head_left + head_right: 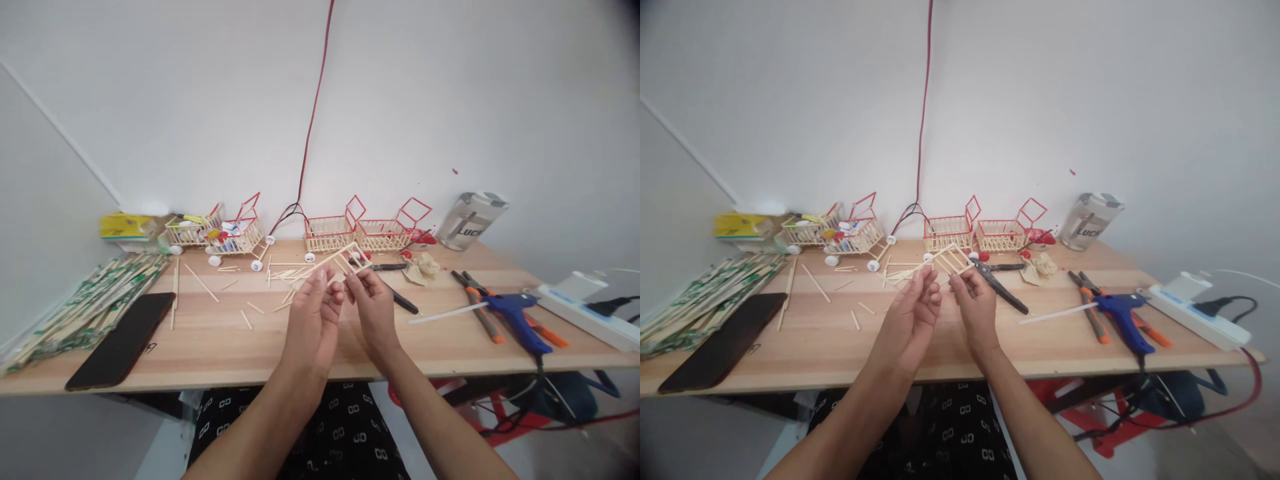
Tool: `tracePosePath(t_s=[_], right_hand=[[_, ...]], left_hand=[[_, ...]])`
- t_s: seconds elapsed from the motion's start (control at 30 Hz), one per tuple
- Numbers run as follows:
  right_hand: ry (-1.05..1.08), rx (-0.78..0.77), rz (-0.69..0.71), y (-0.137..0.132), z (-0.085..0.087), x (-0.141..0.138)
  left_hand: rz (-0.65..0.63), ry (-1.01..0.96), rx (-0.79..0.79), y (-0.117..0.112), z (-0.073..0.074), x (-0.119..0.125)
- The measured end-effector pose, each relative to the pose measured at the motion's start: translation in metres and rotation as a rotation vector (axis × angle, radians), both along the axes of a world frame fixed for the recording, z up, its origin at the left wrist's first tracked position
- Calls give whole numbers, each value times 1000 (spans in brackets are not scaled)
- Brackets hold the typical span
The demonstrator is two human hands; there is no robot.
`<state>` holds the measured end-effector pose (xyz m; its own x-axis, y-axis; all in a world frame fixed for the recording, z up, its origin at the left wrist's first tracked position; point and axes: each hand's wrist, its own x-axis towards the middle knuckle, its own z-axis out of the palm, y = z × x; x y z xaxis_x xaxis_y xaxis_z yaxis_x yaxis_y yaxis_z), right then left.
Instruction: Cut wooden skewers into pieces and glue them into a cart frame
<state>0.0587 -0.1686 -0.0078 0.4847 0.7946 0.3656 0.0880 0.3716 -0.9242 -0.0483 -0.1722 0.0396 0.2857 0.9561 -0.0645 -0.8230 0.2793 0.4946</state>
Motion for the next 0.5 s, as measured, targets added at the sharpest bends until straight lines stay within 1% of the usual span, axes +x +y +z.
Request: tracePosePath(t_s=[0.13,0.3,0.5], right_hand=[[-17,9,-12,-3,2,-2],[-52,49,-3,-4,2,-4],[-67,58,16,-2,0,-4]], left_hand=[[21,-22,-51,-4,4,2],[31,-31,-81,-2,11,1],[51,-41,-103,-1,9,-1]])
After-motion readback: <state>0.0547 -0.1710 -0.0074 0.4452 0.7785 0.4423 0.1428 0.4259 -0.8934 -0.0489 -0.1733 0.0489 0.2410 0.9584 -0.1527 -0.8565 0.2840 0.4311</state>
